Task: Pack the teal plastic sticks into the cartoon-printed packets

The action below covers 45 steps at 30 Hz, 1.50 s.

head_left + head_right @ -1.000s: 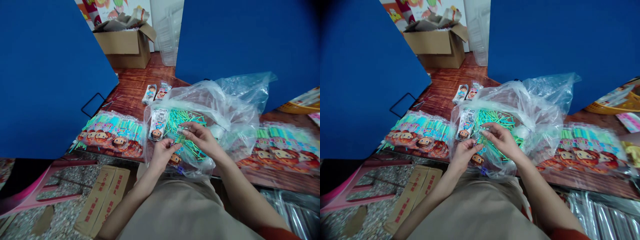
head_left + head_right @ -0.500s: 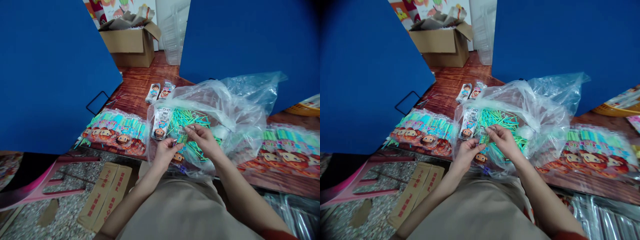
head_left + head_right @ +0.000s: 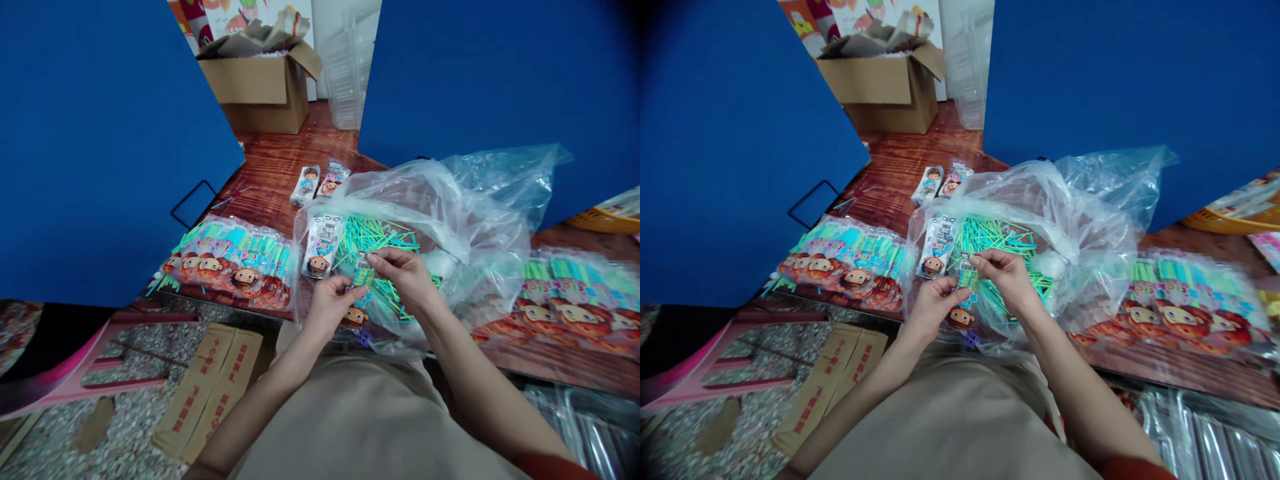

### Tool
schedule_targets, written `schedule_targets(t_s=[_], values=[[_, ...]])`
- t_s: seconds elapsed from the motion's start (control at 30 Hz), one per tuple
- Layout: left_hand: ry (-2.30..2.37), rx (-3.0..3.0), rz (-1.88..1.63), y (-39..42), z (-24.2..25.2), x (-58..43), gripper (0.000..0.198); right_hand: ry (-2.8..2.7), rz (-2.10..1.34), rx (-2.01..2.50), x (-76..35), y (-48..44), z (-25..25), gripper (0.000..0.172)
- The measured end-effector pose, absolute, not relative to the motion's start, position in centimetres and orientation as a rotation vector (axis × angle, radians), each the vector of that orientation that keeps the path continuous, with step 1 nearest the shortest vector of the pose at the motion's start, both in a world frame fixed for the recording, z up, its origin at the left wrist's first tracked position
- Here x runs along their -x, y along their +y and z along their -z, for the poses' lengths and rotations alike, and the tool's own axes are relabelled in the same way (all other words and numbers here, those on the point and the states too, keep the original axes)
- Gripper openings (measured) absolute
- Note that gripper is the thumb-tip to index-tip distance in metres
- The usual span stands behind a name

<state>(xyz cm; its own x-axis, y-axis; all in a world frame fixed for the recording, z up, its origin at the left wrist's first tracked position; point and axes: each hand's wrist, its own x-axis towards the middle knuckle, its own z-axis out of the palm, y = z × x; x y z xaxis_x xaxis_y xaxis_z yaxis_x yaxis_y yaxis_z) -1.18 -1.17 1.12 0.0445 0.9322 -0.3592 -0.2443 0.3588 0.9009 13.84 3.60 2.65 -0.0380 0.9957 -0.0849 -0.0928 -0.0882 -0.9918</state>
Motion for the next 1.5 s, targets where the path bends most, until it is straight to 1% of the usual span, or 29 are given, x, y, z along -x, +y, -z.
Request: schedule_targets(t_s=[0.1,0.2,0.3,0.4,0.57,0.8,0.87,0.93,1.0,1.07,1.13,1.23,1.33,1.4,1.47,1.5], values=[[1.166,-0.841,-1.019,-1.2,-1.1,1.1,0.038,-1.122,-1.290,1.158,-13.5,3.6,-2.4,0.033],[1.128,-0.785,-1.045,-1.2,-1.1,1.2,0.034,-1.134,-1.339,1.086,-13.4,3.5,-2.4,0.033],[1.074,-0.711,-1.059,-1.0,-1.1,1.3,0.033,-1.119,-1.449,1.027,-13.5,3.3,-2.4,0.043],[1.065,-0.700,-1.059,-0.9,-1.0,1.4,0.035,-1.133,-1.456,1.007,-13.6,3.2,-2.3,0.051],[1.089,-0.672,-1.078,-0.9,-0.9,1.6,0.035,-1.127,-1.420,0.994,-13.4,3.0,-2.3,0.050],[1.075,-0.715,-1.093,-0.8,-0.5,1.6,0.036,-1.154,-1.448,0.992,-13.4,2.7,-1.9,0.061],[1.098,-0.765,-1.082,-0.9,-0.3,1.4,0.036,-1.148,-1.411,0.997,-13.5,2.7,-1.7,0.061],[1.149,-0.883,-1.058,-1.0,-0.4,1.6,0.036,-1.139,-1.385,1.006,-13.5,2.7,-1.6,0.058],[1.229,-1.054,-1.065,-0.9,-0.8,2.3,0.034,-1.099,-1.373,1.012,-13.6,2.7,-1.5,0.054],[1.398,-1.272,-1.155,-0.5,-1.4,3.9,0.030,-1.026,-1.364,1.026,-13.7,2.9,-1.5,0.053],[1.674,-1.531,-1.272,0.0,-2.2,6.4,0.024,-0.953,-1.375,1.042,-13.7,3.4,-1.7,0.055],[2.098,-1.843,-1.267,0.8,-3.1,10.9,0.023,-0.880,-1.434,1.048,-12.8,4.3,-2.5,0.059],[2.376,-1.933,-1.171,1.3,-3.7,15.2,0.027,-0.882,-1.469,1.016,-10.4,5.2,-3.5,0.059],[2.474,-1.941,-1.114,1.5,-4.1,17.5,0.028,-0.911,-1.486,0.968,-7.9,5.7,-3.8,0.057],[2.537,-1.935,-1.079,1.6,-4.6,19.5,0.027,-0.959,-1.501,0.910,-4.8,6.1,-3.6,0.052],[2.563,-1.933,-1.061,1.7,-4.9,20.3,0.027,-1.003,-1.500,0.880,-3.1,6.4,-3.3,0.046]])
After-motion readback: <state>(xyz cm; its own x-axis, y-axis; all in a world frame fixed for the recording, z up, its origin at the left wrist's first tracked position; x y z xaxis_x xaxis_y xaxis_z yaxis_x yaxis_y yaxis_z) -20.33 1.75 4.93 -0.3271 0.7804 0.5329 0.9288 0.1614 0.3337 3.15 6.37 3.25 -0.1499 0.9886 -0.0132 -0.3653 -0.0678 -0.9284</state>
